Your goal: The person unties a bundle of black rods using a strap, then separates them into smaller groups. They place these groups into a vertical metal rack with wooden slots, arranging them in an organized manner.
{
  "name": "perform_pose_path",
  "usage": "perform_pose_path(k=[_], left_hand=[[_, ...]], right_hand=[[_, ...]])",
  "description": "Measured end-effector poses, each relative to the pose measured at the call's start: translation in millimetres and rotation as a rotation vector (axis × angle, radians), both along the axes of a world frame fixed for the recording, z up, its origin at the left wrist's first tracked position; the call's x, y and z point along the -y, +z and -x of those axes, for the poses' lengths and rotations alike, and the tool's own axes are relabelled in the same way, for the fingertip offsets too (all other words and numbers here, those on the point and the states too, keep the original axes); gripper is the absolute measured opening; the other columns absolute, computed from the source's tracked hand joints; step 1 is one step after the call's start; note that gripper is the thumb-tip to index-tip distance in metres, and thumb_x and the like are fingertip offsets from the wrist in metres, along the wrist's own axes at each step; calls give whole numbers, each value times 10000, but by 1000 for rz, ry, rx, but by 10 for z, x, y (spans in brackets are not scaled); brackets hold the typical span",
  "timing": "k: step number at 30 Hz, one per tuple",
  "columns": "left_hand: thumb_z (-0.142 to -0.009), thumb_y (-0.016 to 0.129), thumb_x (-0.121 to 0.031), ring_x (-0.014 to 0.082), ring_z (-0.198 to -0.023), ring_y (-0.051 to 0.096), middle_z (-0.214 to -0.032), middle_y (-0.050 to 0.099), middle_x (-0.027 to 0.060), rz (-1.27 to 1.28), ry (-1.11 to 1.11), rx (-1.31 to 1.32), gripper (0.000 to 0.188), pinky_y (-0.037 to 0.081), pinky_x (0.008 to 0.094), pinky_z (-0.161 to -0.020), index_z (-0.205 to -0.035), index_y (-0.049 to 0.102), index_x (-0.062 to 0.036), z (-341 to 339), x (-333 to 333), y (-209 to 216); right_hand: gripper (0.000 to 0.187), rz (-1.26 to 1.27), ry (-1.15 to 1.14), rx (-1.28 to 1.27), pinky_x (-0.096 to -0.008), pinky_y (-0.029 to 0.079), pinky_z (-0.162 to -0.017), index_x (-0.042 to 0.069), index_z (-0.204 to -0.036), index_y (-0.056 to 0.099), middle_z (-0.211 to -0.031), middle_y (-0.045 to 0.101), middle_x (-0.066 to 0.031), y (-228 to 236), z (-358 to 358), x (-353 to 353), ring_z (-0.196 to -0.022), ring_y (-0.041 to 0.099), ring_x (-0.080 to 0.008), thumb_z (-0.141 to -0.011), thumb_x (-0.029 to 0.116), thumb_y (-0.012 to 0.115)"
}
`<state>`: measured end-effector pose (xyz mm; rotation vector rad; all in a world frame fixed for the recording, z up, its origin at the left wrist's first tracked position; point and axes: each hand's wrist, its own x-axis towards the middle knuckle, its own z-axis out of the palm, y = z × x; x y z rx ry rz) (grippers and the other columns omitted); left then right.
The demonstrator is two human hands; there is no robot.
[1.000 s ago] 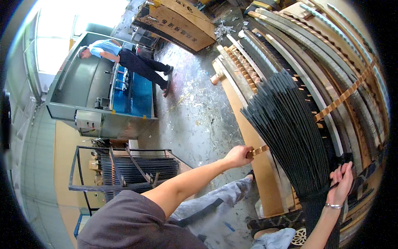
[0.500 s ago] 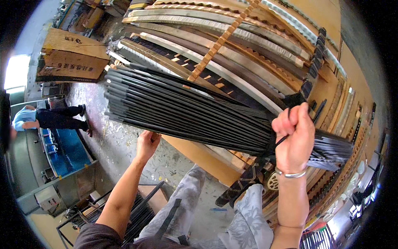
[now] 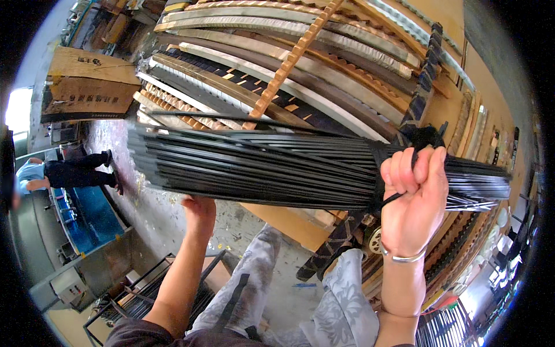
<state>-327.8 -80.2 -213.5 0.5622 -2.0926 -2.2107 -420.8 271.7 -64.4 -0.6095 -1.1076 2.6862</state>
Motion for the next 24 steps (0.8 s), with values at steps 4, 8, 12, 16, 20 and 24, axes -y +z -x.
perform_pose_path(k=[4,8,12,16,20,24], left_hand=[[-784,524,-678,249,-1324,358,-1469,348,24,-616,102,-44,851,321,481,-1070,-1442,300,-187,710,-232,343],[-925,523,-471,261,-1249,434,-1334,498,54,-723,100,-2,560,372,492,-1017,-1341,416,-111,1134,-152,311],[-961,498,-362,242,-1139,513,-1218,569,79,-629,78,146,363,428,456,-952,-1184,500,-76,1364,-57,129],[-964,508,-323,215,-1026,549,-1127,585,80,-426,124,284,314,459,399,-886,-1161,492,-79,1355,65,-58],[-952,520,-186,170,-1114,475,-1205,500,103,316,297,-4,398,421,347,-928,-1297,389,-36,1197,-190,245],[-862,628,-234,324,-1365,295,-1436,363,185,1145,-484,-659,638,198,454,-1127,-1385,349,3,1487,-1007,1010]], right_hand=[[403,-120,53,-59,-276,227,-554,118,-672,317,-583,226,33,-34,13,29,-555,209,-104,-1033,292,356],[396,-140,13,-91,-274,224,-548,106,-686,345,-583,236,34,-175,110,74,-556,218,-104,-1028,304,371],[394,-165,4,-165,-275,231,-531,88,-703,367,-580,260,32,-459,198,107,-543,237,-105,-1018,322,400],[410,-236,32,-182,-263,242,-531,73,-679,397,-612,306,29,-777,233,178,-561,287,-101,-1021,300,403],[422,-360,73,-168,-244,284,-552,42,-720,477,-652,408,7,-910,185,113,-591,334,-91,-1022,324,393],[439,-648,168,-194,-232,343,-590,12,-762,534,-705,511,-25,-863,131,101,-629,409,-95,-1027,323,373]])
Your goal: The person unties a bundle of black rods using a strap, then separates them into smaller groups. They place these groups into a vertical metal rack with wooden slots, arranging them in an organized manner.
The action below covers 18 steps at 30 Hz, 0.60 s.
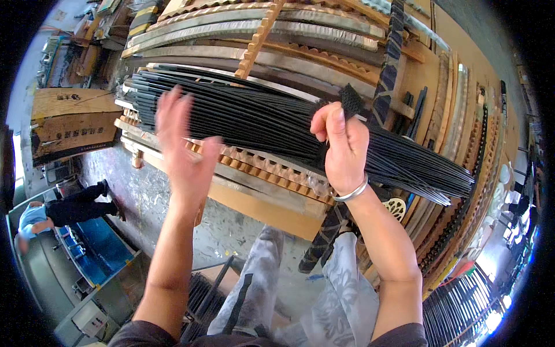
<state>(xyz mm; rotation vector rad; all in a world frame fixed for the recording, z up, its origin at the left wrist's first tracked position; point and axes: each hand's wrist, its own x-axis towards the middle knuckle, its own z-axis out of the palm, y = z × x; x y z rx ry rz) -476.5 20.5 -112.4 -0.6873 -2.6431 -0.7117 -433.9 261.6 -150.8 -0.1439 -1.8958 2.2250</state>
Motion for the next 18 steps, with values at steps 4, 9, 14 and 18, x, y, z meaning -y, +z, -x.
perform_pose_path(k=[4,9,14,18], left_hand=[[-677,647,-631,355,-1384,262,-1452,348,183,467,-154,153,1017,189,481,-1130,-1389,340,27,314,-428,-16],[-460,740,-663,366,-1378,270,-1448,323,240,569,-188,231,1269,181,480,-1135,-1390,296,77,186,-287,-355],[-430,803,-595,375,-1379,259,-1453,316,233,504,-239,279,1291,168,481,-1141,-1410,271,55,274,-289,-360],[-614,812,-361,353,-1348,329,-1395,407,222,277,-390,308,993,235,464,-1121,-1398,325,5,294,-366,-290]], right_hand=[[418,-156,49,-32,-255,413,-660,-9,-838,586,-773,564,-42,27,-34,26,-705,502,-113,-1025,304,381],[370,-261,140,87,-290,462,-794,-18,-955,608,-898,628,-80,-52,43,28,-847,585,-167,-1014,294,418],[380,-310,264,11,-451,355,-1053,-2,-942,624,-951,646,-112,-48,89,81,-977,610,-256,-1011,290,390],[281,-478,169,-187,-430,392,-1009,34,-1021,634,-1063,632,-157,-106,69,27,-1067,595,-312,-981,258,468]])
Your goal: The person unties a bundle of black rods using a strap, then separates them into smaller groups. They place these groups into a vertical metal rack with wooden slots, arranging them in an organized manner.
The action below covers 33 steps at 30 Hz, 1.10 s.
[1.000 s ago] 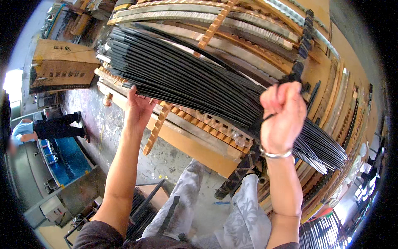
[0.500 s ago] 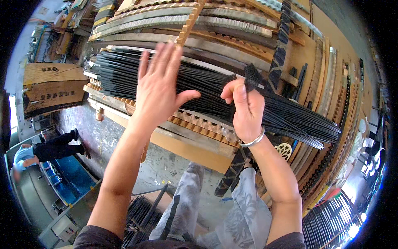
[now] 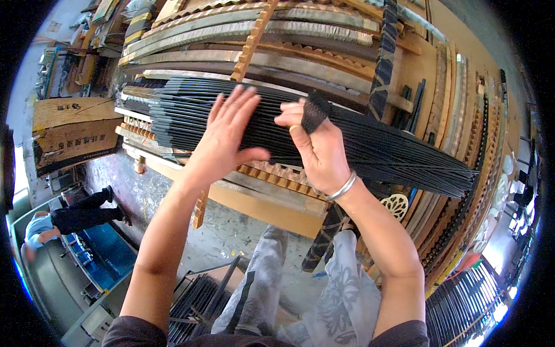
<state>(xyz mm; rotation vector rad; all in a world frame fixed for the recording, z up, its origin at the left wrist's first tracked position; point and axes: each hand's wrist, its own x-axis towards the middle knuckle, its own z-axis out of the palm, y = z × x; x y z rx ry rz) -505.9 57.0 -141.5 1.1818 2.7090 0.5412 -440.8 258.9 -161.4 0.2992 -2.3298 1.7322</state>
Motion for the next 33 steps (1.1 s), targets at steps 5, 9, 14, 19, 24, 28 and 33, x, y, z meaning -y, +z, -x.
perform_pose_path(k=[5,9,14,19,24,28,33], left_hand=[[-781,609,67,376,-1104,562,-1190,566,236,-649,210,626,715,458,386,-934,-1398,249,29,-87,-492,70],[-828,587,42,272,-895,682,-909,684,161,-576,302,846,615,511,331,-804,-1368,296,0,-178,-600,-128],[-838,628,-52,297,-798,667,-832,679,135,-405,332,640,347,516,338,-706,-1164,528,13,-292,-542,-321],[-757,722,-70,324,-985,556,-1069,587,153,-430,178,33,534,459,387,-856,-1241,504,-10,-417,-351,-315],[-732,784,-237,246,-739,569,-854,595,86,-282,213,566,352,454,361,-626,-928,578,-29,-1871,110,-303],[-819,710,-170,155,-738,574,-830,610,85,-529,621,1132,272,473,289,-667,-995,580,-8,-2043,-268,-474],[-847,671,-126,191,-675,582,-771,602,122,-380,527,788,192,476,287,-619,-961,598,10,-1444,-370,-337]], right_hand=[[315,-497,-19,-299,-486,372,-1017,124,-1206,597,-1197,608,-102,234,82,-34,-1128,572,-296,-903,203,564],[319,108,-122,44,-344,526,-781,0,-1034,644,-918,695,-135,95,200,-35,-871,673,-280,-967,282,512],[444,263,-194,342,-283,486,-817,-51,-1095,606,-862,710,-109,-545,93,-145,-825,653,-150,-1013,339,410],[445,344,-258,382,-274,484,-790,-51,-1090,608,-834,710,-103,-667,204,-194,-806,643,-138,-1017,336,401],[474,206,-226,374,-285,481,-821,-60,-1084,607,-825,707,-103,-638,262,-199,-814,657,-160,-1015,358,396],[469,432,-191,426,-293,499,-836,-67,-1067,604,-844,700,-116,-658,262,-253,-843,662,-167,-1020,345,383],[451,686,-195,468,-343,495,-872,-50,-1042,587,-807,656,-115,-597,269,-297,-872,653,-227,-1031,327,341]])
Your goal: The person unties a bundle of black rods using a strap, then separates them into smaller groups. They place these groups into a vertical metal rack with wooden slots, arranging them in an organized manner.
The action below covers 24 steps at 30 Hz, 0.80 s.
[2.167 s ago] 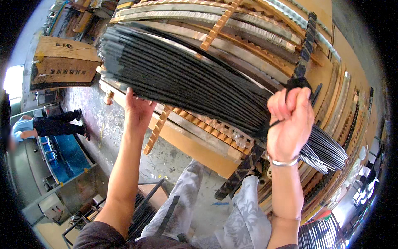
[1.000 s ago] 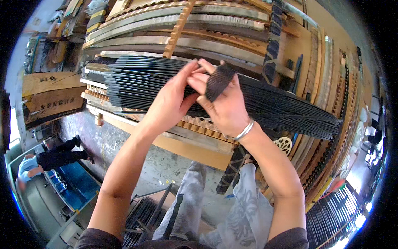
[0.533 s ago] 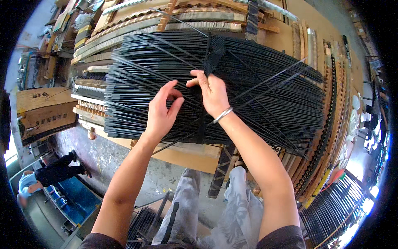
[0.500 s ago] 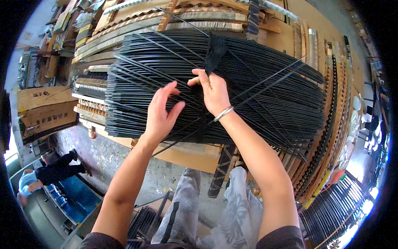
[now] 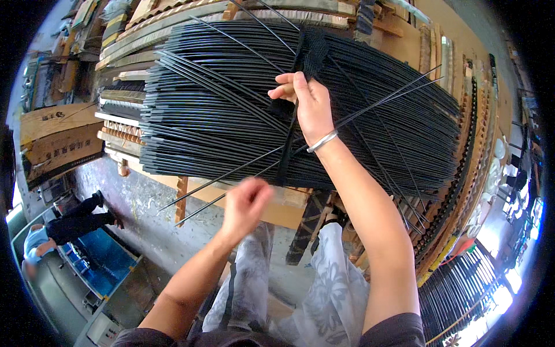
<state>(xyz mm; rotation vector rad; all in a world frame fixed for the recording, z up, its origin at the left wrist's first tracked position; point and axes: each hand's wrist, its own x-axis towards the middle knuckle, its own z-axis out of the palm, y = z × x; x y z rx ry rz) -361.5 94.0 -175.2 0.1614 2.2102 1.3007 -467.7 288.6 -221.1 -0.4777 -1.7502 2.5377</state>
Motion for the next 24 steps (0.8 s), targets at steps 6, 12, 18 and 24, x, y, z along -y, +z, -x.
perform_pose_path(k=[6,12,18,24], left_hand=[[-862,606,-98,247,-708,623,-816,635,143,-67,37,-628,114,495,325,-655,-915,634,-2,1680,-690,-208],[-753,737,-213,353,-862,654,-870,678,179,380,-242,-420,250,528,417,-757,-891,676,-14,2285,-1344,-239],[-745,695,-179,324,-920,653,-920,687,149,263,-123,-373,198,522,404,-818,-908,717,-69,2230,-1266,-212],[-870,557,-95,275,-705,625,-763,640,169,108,-163,-426,167,479,359,-649,-978,621,16,1702,-714,385]], right_hand=[[426,59,-110,45,-300,507,-730,-41,-930,585,-727,627,-92,-18,-8,24,-739,644,-191,-1024,314,370],[418,89,-130,14,-289,502,-720,-34,-918,579,-715,612,-86,-62,-24,53,-718,638,-184,-1022,317,378],[398,-74,-141,-17,-280,482,-716,-30,-956,589,-770,610,-75,67,-25,4,-722,592,-151,-1028,295,371],[355,-612,-142,-198,-285,427,-598,4,-887,636,-679,582,-55,384,248,-179,-619,543,-146,-1000,269,429]])
